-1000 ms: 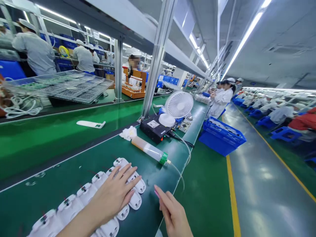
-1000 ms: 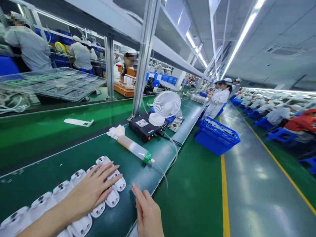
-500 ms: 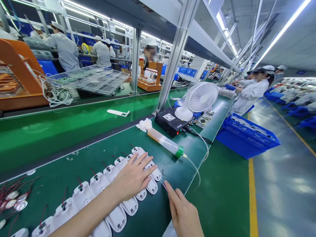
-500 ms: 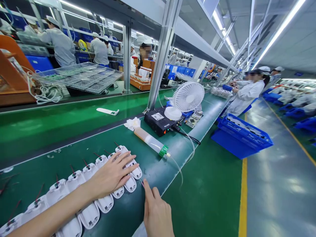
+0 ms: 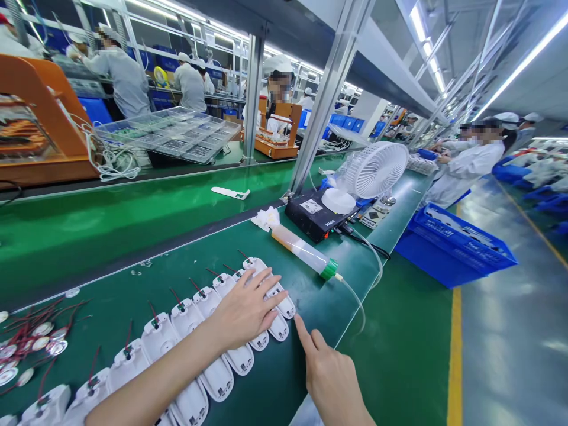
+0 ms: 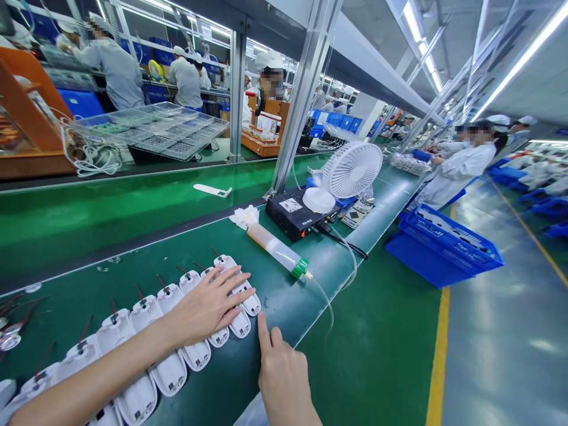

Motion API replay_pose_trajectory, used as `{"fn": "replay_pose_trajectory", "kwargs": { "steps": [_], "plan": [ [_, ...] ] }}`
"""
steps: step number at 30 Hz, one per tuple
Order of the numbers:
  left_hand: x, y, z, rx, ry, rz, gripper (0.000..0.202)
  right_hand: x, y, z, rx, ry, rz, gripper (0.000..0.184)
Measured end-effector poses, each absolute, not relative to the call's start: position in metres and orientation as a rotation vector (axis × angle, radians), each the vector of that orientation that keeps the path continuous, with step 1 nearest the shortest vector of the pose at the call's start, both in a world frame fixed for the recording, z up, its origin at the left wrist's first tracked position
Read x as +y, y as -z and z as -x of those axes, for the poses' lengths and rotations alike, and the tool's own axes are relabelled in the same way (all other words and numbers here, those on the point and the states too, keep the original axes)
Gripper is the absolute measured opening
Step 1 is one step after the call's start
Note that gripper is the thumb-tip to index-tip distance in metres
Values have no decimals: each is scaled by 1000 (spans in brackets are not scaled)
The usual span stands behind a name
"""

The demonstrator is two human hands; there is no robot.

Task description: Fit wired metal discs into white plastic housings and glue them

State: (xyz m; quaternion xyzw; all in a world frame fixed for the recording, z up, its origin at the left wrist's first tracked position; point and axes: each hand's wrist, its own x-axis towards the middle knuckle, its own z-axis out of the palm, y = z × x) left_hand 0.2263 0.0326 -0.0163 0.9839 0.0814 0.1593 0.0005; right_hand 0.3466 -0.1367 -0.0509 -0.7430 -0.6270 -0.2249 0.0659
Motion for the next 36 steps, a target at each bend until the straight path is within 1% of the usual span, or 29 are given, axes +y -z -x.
{"fn": "replay_pose_trajectory", "kwargs": {
  "steps": [4,8,10,13,18,23,28,30,33,34,36],
  "plan": [
    [33,17,-226,262,-501,-3086,32,-136,34,-354,-2079,558,2217,60],
    [33,17,-226,274,-504,-3071,31,-140,33,-360,-1997,344,2182,49],
    [33,16,-226,265,-492,-3074,32,-142,37,-360,-1947,310,2167,44],
    [32,15,-226,262,-474,-3076,32,-142,41,-358,-1939,321,2189,44],
    [32,15,-226,269,-453,-3070,32,-138,35,-355,-2011,342,2271,50],
    [34,17,-227,268,-494,-3056,32,-133,25,-351,-2143,371,2425,60],
    [34,18,-226,265,-519,-3069,32,-134,26,-353,-2151,421,2345,72],
    [34,18,-226,267,-519,-3069,32,-138,31,-352,-2043,383,2251,65],
    [34,18,-226,272,-507,-3065,32,-147,42,-347,-1864,308,2084,46],
    [34,18,-226,273,-498,-3064,32,-150,46,-344,-1833,299,2045,43],
    [33,18,-226,275,-483,-3063,33,-154,52,-339,-1819,302,2020,43]
  ]
}}
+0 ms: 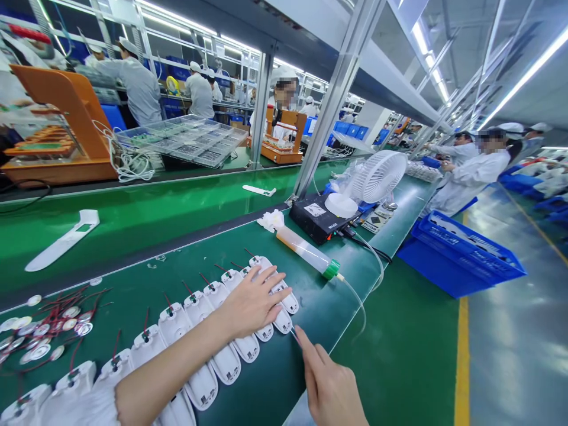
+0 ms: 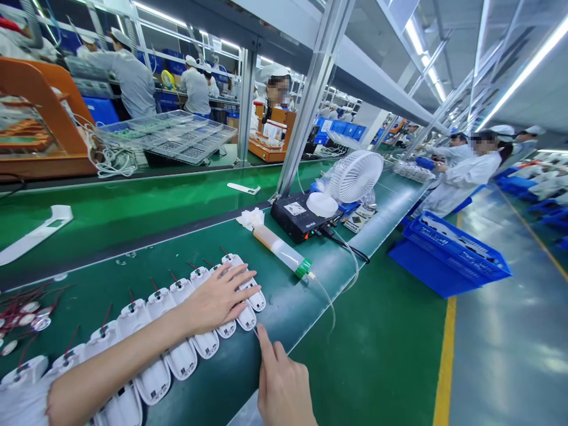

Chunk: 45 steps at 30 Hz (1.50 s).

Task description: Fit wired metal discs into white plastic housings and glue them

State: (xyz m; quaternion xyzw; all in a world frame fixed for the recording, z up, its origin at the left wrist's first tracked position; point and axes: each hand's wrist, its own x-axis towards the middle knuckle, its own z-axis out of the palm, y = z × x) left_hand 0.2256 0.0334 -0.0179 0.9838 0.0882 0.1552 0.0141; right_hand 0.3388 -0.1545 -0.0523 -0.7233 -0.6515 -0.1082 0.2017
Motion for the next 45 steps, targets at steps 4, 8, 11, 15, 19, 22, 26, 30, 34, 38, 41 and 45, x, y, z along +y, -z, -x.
{"fn": "replay_pose_trajectory", "kwargs": {
  "steps": [4,8,11,15,19,22,26,30,34,38,41,45],
  "plan": [
    [33,18,-226,276,-491,-3064,32,-158,57,-334,-1857,339,2051,45],
    [33,19,-226,267,-506,-3072,32,-156,57,-334,-1889,410,2087,48],
    [34,19,-226,265,-492,-3069,33,-154,58,-333,-1948,500,2120,57],
    [34,19,-225,262,-483,-3063,33,-153,55,-333,-2036,625,2120,71],
    [34,18,-225,266,-486,-3068,33,-154,44,-336,-2054,558,2054,74],
    [34,19,-226,262,-495,-3070,33,-157,38,-332,-2011,403,2041,65],
    [35,20,-226,254,-487,-3068,33,-156,40,-320,-2048,261,2040,54],
    [35,21,-226,248,-500,-3066,34,-150,44,-312,-2081,243,2037,51],
    [34,20,-225,249,-490,-3072,33,-148,44,-310,-2099,268,2050,54],
    [34,18,-226,261,-489,-3069,33,-145,43,-308,-2158,352,2101,61],
    [34,19,-226,259,-555,-3074,32,-143,42,-306,-2192,481,2139,61],
    [37,25,-227,257,-728,-3112,32,-139,49,-303,-2143,696,2150,52]
  ]
}}
